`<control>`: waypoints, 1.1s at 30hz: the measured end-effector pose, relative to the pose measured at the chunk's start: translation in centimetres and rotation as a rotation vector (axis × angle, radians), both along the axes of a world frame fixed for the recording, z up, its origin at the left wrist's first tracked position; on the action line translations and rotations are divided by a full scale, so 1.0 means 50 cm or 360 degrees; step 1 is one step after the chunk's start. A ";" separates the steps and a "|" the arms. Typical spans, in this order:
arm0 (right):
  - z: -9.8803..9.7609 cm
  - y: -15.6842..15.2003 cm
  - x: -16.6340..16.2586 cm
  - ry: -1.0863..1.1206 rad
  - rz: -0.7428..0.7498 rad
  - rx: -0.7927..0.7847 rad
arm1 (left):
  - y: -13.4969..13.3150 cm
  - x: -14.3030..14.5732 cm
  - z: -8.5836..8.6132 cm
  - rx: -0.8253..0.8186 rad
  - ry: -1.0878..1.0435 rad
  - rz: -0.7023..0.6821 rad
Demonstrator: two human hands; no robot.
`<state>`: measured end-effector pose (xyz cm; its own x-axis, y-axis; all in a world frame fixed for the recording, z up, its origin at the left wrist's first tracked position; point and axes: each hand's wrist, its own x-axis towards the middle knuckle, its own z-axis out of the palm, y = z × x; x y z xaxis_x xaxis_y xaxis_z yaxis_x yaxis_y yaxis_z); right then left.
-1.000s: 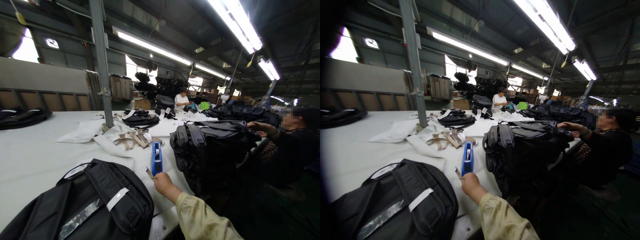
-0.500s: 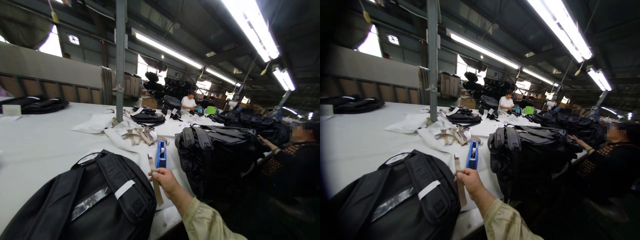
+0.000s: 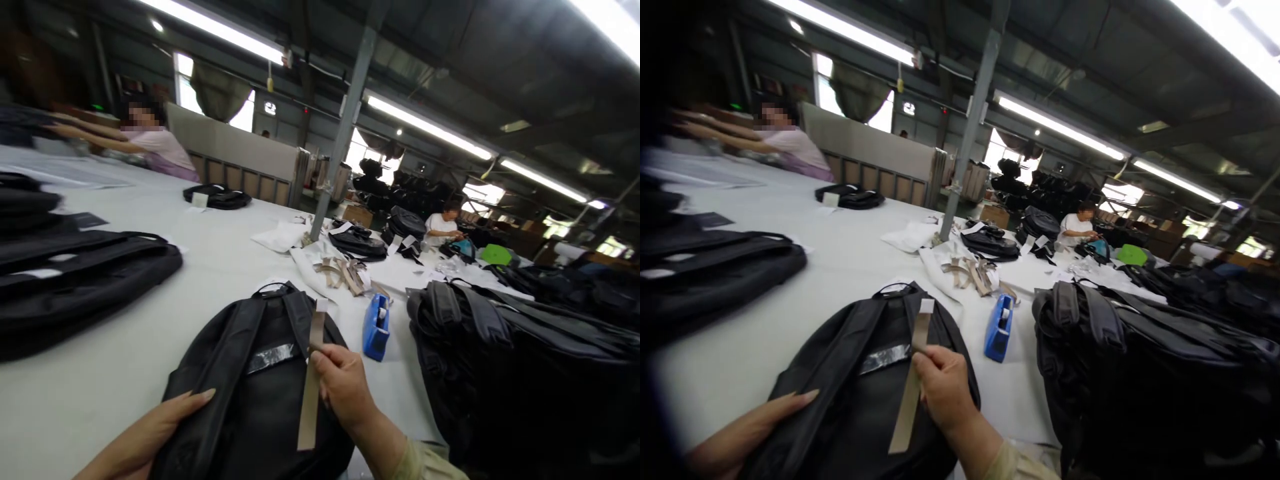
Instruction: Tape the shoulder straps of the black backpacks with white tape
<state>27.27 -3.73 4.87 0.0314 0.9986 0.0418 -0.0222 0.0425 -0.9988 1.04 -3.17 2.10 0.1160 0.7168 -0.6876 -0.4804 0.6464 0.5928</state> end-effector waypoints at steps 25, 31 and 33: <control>-0.010 0.012 -0.059 -0.0466 0.0413 -0.0068 | 0.017 -0.041 -0.026 0.0051 -0.0235 -0.0264; 0.003 0.009 -0.063 -0.0593 0.0478 -0.0105 | 0.041 -0.072 -0.007 -0.0076 -0.0185 -0.0377; 0.000 0.010 -0.071 -0.0509 0.0440 -0.0204 | 0.049 -0.077 -0.002 -0.0066 -0.0167 -0.0410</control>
